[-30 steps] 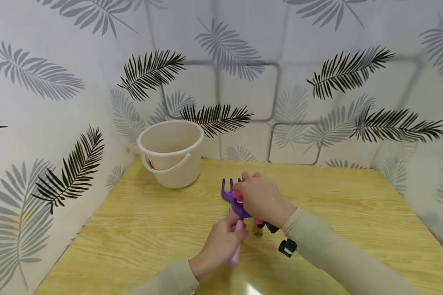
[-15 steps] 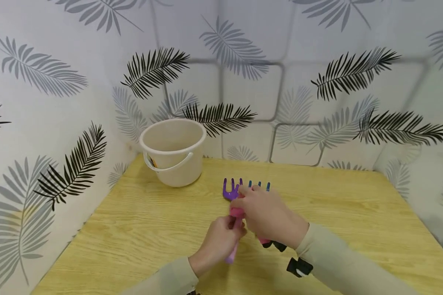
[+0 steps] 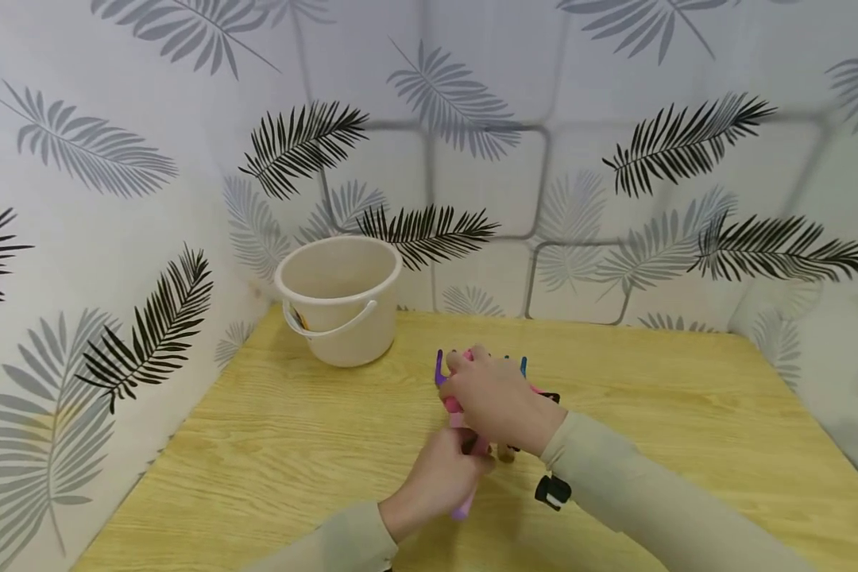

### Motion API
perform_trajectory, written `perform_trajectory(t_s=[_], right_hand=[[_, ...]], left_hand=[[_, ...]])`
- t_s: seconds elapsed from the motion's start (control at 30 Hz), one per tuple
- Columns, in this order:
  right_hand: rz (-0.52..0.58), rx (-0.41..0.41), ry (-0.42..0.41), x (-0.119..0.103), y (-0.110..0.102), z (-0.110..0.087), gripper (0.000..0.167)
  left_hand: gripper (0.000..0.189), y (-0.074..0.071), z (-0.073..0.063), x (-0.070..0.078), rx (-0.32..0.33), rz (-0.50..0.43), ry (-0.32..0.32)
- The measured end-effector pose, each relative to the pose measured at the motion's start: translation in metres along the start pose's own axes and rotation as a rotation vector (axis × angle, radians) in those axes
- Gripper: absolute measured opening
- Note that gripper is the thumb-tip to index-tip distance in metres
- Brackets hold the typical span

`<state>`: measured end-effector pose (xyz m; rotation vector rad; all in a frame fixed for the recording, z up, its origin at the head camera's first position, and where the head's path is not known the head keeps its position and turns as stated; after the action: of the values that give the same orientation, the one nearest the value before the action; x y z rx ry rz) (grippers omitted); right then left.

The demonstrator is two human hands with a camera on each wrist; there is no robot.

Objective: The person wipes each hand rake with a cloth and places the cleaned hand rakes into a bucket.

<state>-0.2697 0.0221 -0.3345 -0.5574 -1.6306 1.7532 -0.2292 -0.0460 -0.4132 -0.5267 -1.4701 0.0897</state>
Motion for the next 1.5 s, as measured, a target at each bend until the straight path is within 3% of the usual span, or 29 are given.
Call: perform_trajectory(t_s=[0.1, 0.27, 0.4, 0.53, 0.67, 0.87, 1.1, 1.2, 1.5], right_hand=[[0.062, -0.032, -0.035, -0.003, -0.002, -0.006, 0.017], [0.087, -0.029, -0.036, -0.002, -0.007, -0.012, 0.033], [0.060, 0.020, 0.002, 0.006, -0.004, -0.007, 0.031], [0.018, 0.073, 0.070, 0.020, 0.004, 0.003, 0.032], [0.042, 0.102, 0.105, 0.034, 0.009, 0.002, 0.043], [0.106, 0.124, 0.057, 0.034, 0.006, -0.016, 0.041], [0.208, 0.093, -0.040, 0.023, 0.000, -0.032, 0.052], [0.199, 0.111, -0.043, 0.021, -0.001, -0.032, 0.049], [0.186, 0.184, 0.062, 0.029, 0.009, -0.036, 0.033]], left_hand=[[0.004, -0.002, 0.002, -0.005, 0.001, -0.046, -0.033], [0.013, -0.005, 0.004, -0.007, 0.013, -0.066, -0.040], [0.015, -0.007, 0.003, -0.006, 0.035, -0.048, -0.042], [0.015, -0.007, 0.000, -0.007, 0.043, -0.089, -0.056], [0.023, -0.008, -0.001, -0.008, 0.061, -0.134, -0.084], [0.022, -0.014, 0.001, -0.011, 0.107, -0.197, -0.099], [0.019, -0.014, 0.003, -0.018, 0.101, -0.224, -0.111], [0.020, -0.014, 0.004, -0.018, 0.105, -0.257, -0.112], [0.024, -0.011, 0.004, -0.018, 0.124, -0.312, -0.124]])
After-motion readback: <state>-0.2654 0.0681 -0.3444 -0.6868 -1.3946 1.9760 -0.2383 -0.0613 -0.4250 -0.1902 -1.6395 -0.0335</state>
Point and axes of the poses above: each hand's wrist, its own z-axis towards the middle knuckle, its own y-axis out of the palm, x = y × z, the point moved 5 cm from there along z, towards the middle knuckle, and after that the axes turned 2 degrees about -x, right-handed, at the moved point
